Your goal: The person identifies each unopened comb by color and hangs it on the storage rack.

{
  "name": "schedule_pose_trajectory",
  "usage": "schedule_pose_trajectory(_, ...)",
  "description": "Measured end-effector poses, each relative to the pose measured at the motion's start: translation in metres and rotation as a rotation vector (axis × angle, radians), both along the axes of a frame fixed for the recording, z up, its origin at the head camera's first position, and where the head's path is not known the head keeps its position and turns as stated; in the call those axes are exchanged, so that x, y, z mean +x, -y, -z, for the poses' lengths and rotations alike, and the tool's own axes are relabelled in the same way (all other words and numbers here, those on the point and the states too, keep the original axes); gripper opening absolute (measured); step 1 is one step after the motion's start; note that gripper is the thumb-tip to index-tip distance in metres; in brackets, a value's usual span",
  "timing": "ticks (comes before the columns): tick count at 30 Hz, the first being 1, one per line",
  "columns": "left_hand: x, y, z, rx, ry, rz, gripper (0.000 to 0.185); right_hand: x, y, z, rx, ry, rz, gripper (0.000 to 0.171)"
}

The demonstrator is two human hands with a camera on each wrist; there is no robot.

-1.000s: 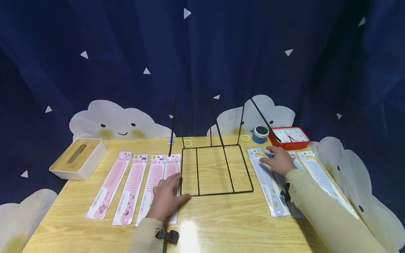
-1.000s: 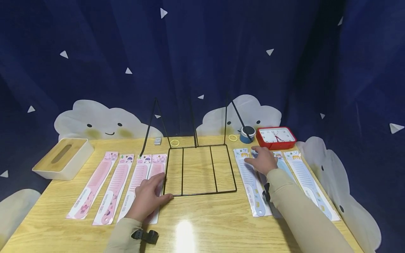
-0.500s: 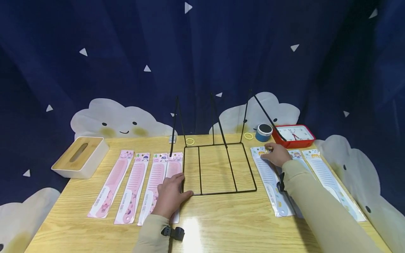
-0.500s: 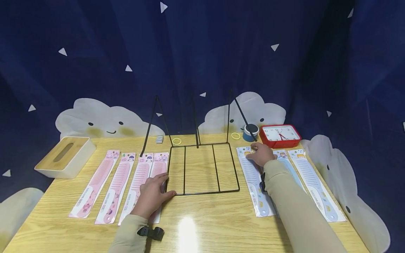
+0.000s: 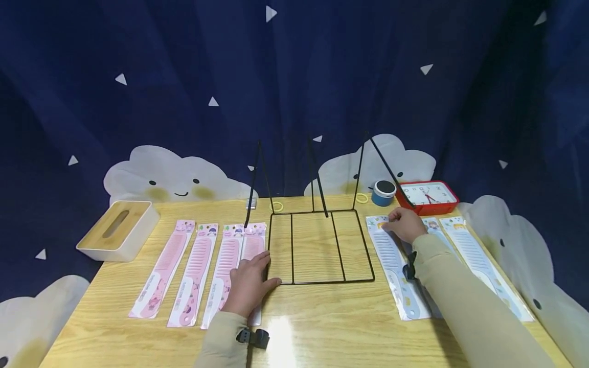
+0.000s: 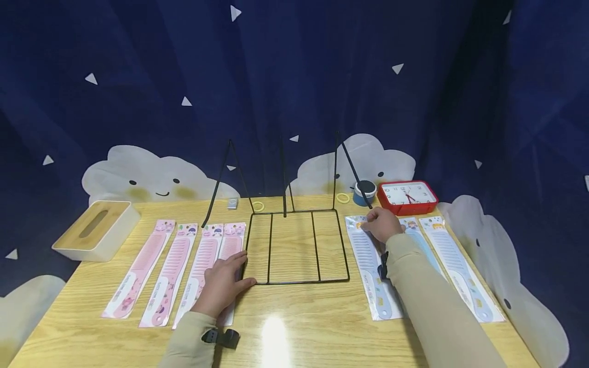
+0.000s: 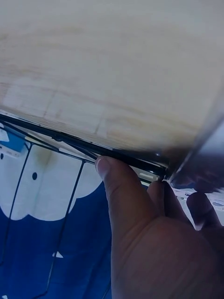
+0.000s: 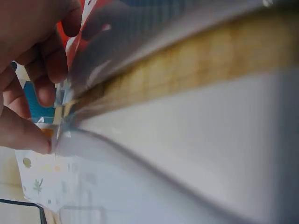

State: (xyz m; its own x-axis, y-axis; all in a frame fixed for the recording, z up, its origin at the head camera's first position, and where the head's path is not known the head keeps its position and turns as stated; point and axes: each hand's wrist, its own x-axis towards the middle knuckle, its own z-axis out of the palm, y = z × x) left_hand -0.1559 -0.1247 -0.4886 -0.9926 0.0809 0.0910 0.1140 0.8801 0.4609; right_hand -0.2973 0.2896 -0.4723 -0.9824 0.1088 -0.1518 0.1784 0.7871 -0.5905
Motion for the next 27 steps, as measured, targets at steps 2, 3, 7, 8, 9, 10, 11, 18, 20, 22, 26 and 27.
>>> schedule_pose_trajectory(2, 0.000, 0.000, 0.001, 0.001, 0.000, 0.001, 0.066, 0.004, -0.001, -0.002, -0.018, -0.041, 0.001, 0.024)
schedule_pose_trajectory(3, 0.000, 0.000, 0.001, 0.001, 0.000, 0.004, 0.066, 0.006, -0.002, -0.003, -0.029, -0.059, 0.005, 0.023)
schedule_pose_trajectory(7, 0.000, 0.001, 0.002, 0.000, 0.008, 0.014, 0.067, 0.016, -0.004, -0.012, -0.088, -0.131, 0.017, 0.025)
schedule_pose_trajectory(8, 0.000, 0.001, 0.002, 0.002, 0.010, 0.016, 0.067, 0.019, -0.003, -0.015, -0.110, -0.144, 0.021, 0.025)
schedule_pose_trajectory(9, 0.000, 0.001, 0.002, 0.001, 0.010, 0.017, 0.067, 0.022, -0.002, -0.019, -0.143, -0.152, 0.023, 0.026)
schedule_pose_trajectory(10, 0.000, 0.002, 0.002, 0.003, 0.012, 0.017, 0.067, 0.026, -0.001, -0.023, -0.172, -0.164, 0.021, 0.026)
schedule_pose_trajectory(11, -0.001, 0.002, 0.003, 0.006, 0.013, 0.018, 0.067, 0.031, 0.002, -0.028, -0.209, -0.171, 0.022, 0.027)
schedule_pose_trajectory(18, -0.001, 0.004, 0.003, 0.005, 0.014, 0.023, 0.067, 0.067, 0.034, -0.062, -0.341, -0.240, -0.002, 0.038)
schedule_pose_trajectory(20, 0.000, 0.004, 0.003, 0.005, 0.014, 0.025, 0.067, 0.077, 0.045, -0.070, -0.369, -0.275, -0.019, 0.035)
schedule_pose_trajectory(22, 0.000, 0.003, 0.002, 0.006, 0.012, 0.027, 0.067, 0.086, 0.056, -0.078, -0.364, -0.321, -0.033, 0.032)
schedule_pose_trajectory(26, 0.000, 0.003, 0.002, 0.013, 0.012, 0.026, 0.067, 0.103, 0.076, -0.092, -0.419, -0.429, -0.094, 0.025)
schedule_pose_trajectory(27, 0.000, 0.003, 0.002, 0.013, 0.013, 0.025, 0.067, 0.107, 0.080, -0.095, -0.441, -0.450, -0.112, 0.024)
